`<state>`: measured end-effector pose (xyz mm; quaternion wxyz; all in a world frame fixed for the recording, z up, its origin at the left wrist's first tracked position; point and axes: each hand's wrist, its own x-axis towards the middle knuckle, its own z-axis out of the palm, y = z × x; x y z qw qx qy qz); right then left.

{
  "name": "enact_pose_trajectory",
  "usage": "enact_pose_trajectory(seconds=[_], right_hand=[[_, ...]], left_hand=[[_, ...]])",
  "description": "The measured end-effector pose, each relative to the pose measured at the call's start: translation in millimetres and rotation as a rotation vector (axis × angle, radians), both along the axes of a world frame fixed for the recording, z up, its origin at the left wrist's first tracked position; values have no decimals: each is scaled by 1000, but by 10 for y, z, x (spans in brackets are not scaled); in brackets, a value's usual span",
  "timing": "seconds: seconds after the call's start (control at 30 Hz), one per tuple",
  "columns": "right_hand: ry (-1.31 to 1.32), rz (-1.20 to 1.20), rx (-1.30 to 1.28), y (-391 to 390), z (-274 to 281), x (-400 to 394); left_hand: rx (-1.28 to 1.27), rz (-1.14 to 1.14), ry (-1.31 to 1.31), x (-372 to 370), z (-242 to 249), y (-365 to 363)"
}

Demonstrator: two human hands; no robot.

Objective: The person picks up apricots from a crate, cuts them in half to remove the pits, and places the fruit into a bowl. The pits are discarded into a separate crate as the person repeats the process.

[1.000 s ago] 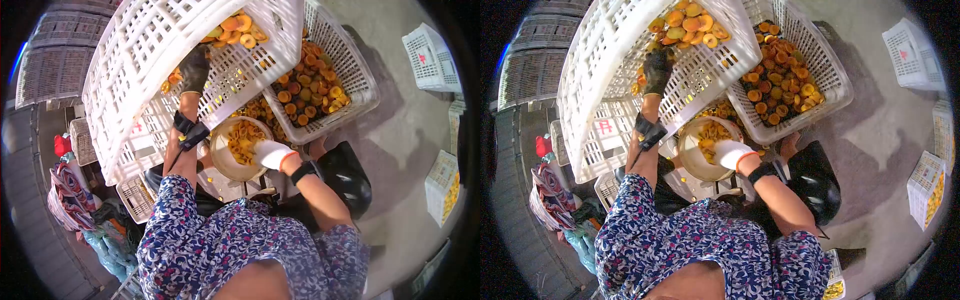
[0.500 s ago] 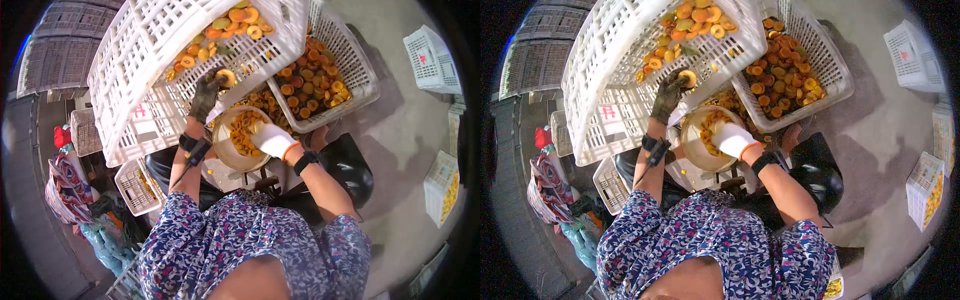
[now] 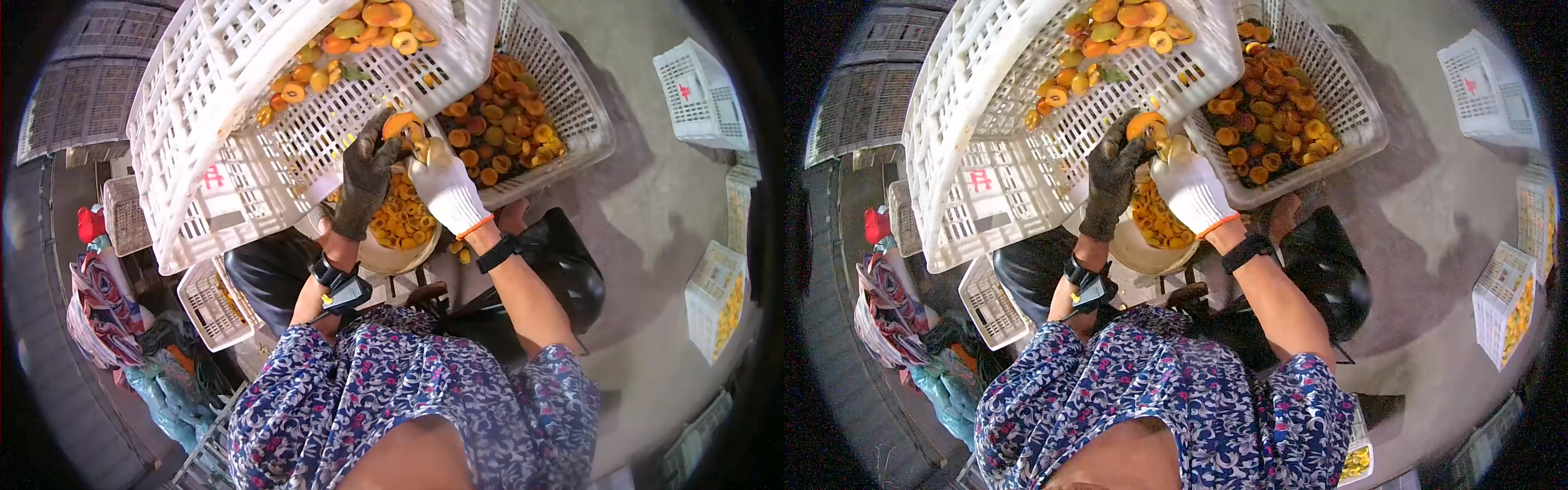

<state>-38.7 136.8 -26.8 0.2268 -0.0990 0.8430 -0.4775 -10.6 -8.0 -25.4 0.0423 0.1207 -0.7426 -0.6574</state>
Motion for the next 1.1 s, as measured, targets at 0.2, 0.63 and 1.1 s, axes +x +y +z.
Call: enact_pose_trajectory(seconds=[0.2,0.63,1.1], right_hand=[[382,64,6,19,-199,47],[-277,-133,-55,-104,-92,131],[-500,261,-240,190,212,-59]], left_hand=[[-247,13,-53,31,10,141],[139,23,304,-116,-476,233],[431,-130,-12,-185,-98,18]])
